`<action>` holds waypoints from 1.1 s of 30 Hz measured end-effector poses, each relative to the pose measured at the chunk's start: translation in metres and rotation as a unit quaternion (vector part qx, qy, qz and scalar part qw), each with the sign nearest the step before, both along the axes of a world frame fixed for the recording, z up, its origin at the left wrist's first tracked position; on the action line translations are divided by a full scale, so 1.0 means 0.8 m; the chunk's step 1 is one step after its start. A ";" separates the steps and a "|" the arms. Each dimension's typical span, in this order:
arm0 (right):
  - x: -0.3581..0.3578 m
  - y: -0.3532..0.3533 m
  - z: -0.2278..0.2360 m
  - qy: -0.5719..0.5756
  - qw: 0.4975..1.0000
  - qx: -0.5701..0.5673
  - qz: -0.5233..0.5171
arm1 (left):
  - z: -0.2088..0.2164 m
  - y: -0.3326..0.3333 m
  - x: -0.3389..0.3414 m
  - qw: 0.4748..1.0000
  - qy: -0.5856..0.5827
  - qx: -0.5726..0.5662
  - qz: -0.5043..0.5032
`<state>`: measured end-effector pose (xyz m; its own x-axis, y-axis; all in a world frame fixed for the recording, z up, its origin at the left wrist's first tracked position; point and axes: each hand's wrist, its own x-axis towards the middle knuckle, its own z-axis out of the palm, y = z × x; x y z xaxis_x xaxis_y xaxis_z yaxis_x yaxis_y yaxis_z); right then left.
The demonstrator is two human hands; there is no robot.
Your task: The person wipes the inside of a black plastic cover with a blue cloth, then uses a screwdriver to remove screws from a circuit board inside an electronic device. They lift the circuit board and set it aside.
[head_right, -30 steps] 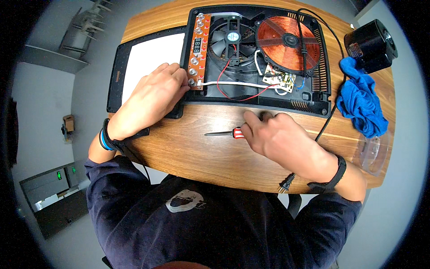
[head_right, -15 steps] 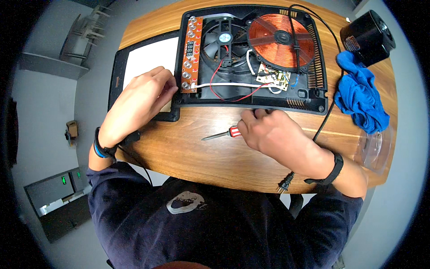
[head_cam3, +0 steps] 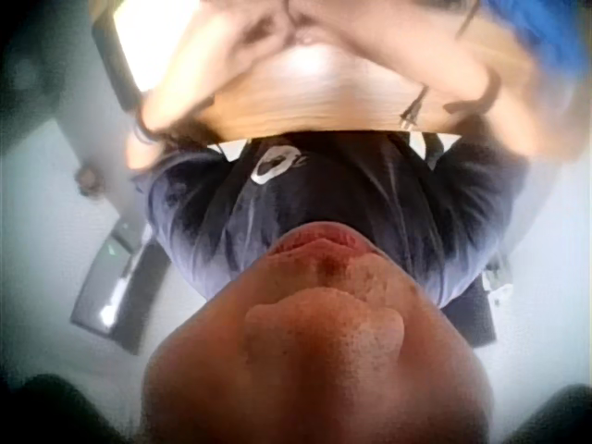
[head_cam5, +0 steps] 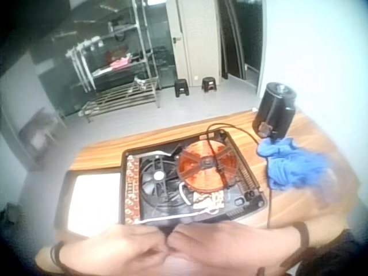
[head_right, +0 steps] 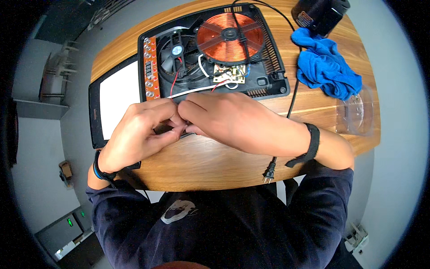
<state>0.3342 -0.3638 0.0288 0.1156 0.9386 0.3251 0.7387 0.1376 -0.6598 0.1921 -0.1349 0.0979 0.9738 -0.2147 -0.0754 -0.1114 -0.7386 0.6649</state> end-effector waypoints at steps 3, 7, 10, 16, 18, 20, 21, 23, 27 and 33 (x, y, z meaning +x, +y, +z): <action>0.013 0.002 0.003 -0.033 0.998 0.048 0.002 | -0.003 -0.005 0.007 0.999 -0.014 -0.011 0.031; 0.020 -0.006 0.005 -0.078 0.995 0.064 0.000 | -0.009 -0.006 0.014 0.998 -0.005 -0.029 0.062; 0.019 -0.009 0.006 -0.105 0.993 0.060 -0.011 | -0.014 -0.006 0.018 0.997 0.008 -0.045 0.065; 0.025 -0.033 0.010 -0.073 0.987 -0.002 -0.146 | -0.023 -0.010 0.029 0.996 0.002 -0.074 0.039; 0.042 -0.059 0.010 -0.088 0.975 -0.010 -0.203 | -0.024 -0.010 0.031 0.998 -0.038 -0.044 0.001; 0.059 -0.102 0.009 -0.157 0.948 -0.081 -0.265 | -0.022 -0.009 0.030 1.000 -0.002 -0.007 -0.008; 0.068 -0.121 0.002 -0.215 0.924 -0.112 -0.296 | -0.020 -0.009 0.029 1.000 0.020 0.011 -0.011; 0.088 -0.153 -0.013 -0.348 0.856 -0.201 -0.325 | -0.019 -0.009 0.030 0.999 0.022 0.020 -0.016; 0.121 -0.184 -0.040 -0.337 0.804 -0.322 -0.369 | -0.019 -0.013 0.035 0.999 0.018 0.038 -0.028; 0.174 -0.197 -0.029 -0.382 0.781 -0.349 -0.349 | -0.019 -0.019 0.034 0.999 0.016 0.036 -0.014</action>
